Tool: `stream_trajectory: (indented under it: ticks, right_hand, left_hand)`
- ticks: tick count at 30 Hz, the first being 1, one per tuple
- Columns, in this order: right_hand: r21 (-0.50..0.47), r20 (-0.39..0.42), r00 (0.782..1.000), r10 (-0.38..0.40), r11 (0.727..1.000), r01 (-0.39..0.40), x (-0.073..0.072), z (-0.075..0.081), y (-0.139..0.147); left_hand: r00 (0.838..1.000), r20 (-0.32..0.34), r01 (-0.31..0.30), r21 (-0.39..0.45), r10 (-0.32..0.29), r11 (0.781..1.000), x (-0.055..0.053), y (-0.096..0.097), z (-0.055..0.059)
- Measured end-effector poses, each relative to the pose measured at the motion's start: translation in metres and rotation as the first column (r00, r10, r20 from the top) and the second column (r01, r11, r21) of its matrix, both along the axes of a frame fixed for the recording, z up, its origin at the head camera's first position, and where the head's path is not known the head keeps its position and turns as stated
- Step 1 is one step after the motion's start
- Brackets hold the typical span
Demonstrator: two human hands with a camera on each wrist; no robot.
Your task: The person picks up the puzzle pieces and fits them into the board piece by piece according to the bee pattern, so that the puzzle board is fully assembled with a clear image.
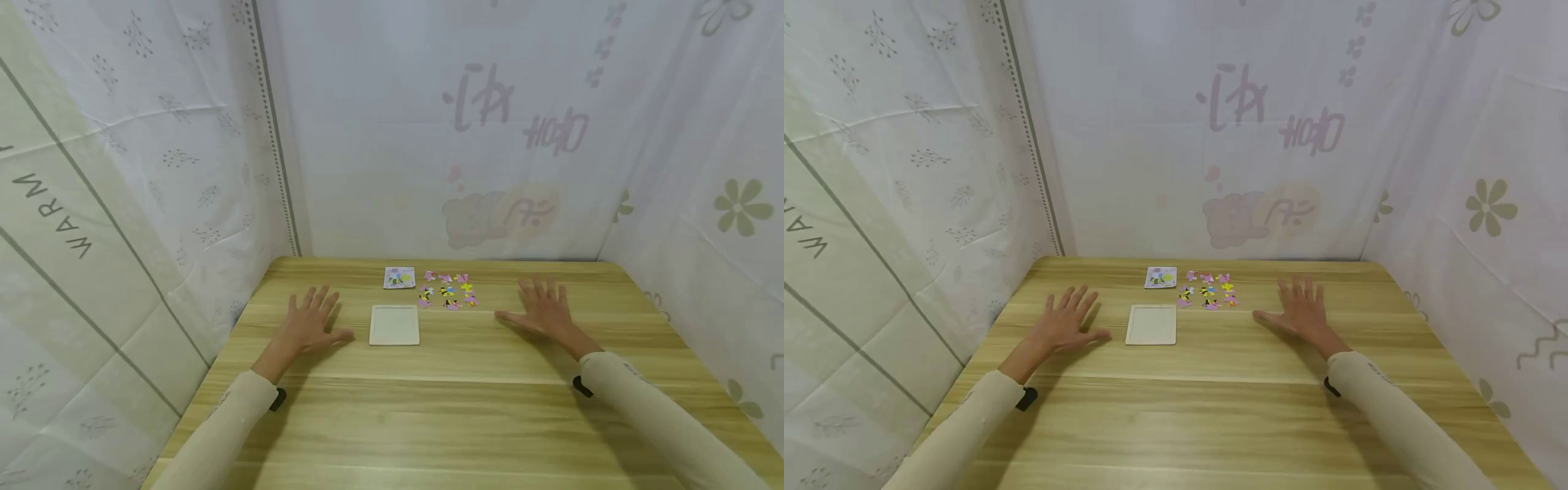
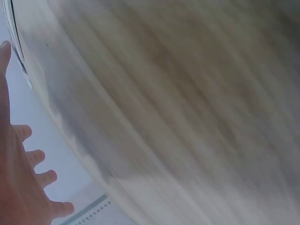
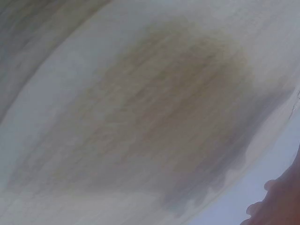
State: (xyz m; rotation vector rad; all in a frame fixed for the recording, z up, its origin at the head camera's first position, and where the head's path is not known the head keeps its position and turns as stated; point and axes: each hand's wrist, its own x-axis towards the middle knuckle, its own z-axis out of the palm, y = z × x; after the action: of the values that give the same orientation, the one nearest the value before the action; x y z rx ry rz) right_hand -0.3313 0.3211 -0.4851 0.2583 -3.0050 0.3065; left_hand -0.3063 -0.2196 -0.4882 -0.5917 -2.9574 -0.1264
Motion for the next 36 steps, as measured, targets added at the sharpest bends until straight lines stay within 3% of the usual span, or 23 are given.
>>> stream_trajectory:
  ticks: [15, 20, 28, 36]
  right_hand:
    - [0.028, -0.013, 1.0, 0.019, 0.999, -0.019, -0.009, -0.001, -0.013]
    - [0.019, -0.012, 0.999, 0.03, 0.999, -0.03, -0.011, 0.0, -0.018]
    - [0.0, -0.021, 0.999, 0.048, 0.999, -0.048, -0.017, -0.001, -0.027]
    - [-0.024, -0.009, 0.999, 0.054, 0.998, -0.054, -0.021, 0.0, -0.037]
  left_hand:
    - [0.996, 0.04, 0.084, 0.046, -0.086, 0.995, -0.006, 0.023, -0.004]
    - [0.987, 0.103, 0.112, 0.113, -0.123, 0.987, -0.005, 0.032, -0.002]
    - [0.97, 0.146, 0.167, 0.178, -0.193, 0.97, -0.006, 0.04, -0.003]
    - [0.956, 0.201, 0.178, 0.181, -0.213, 0.967, -0.008, 0.047, -0.003]
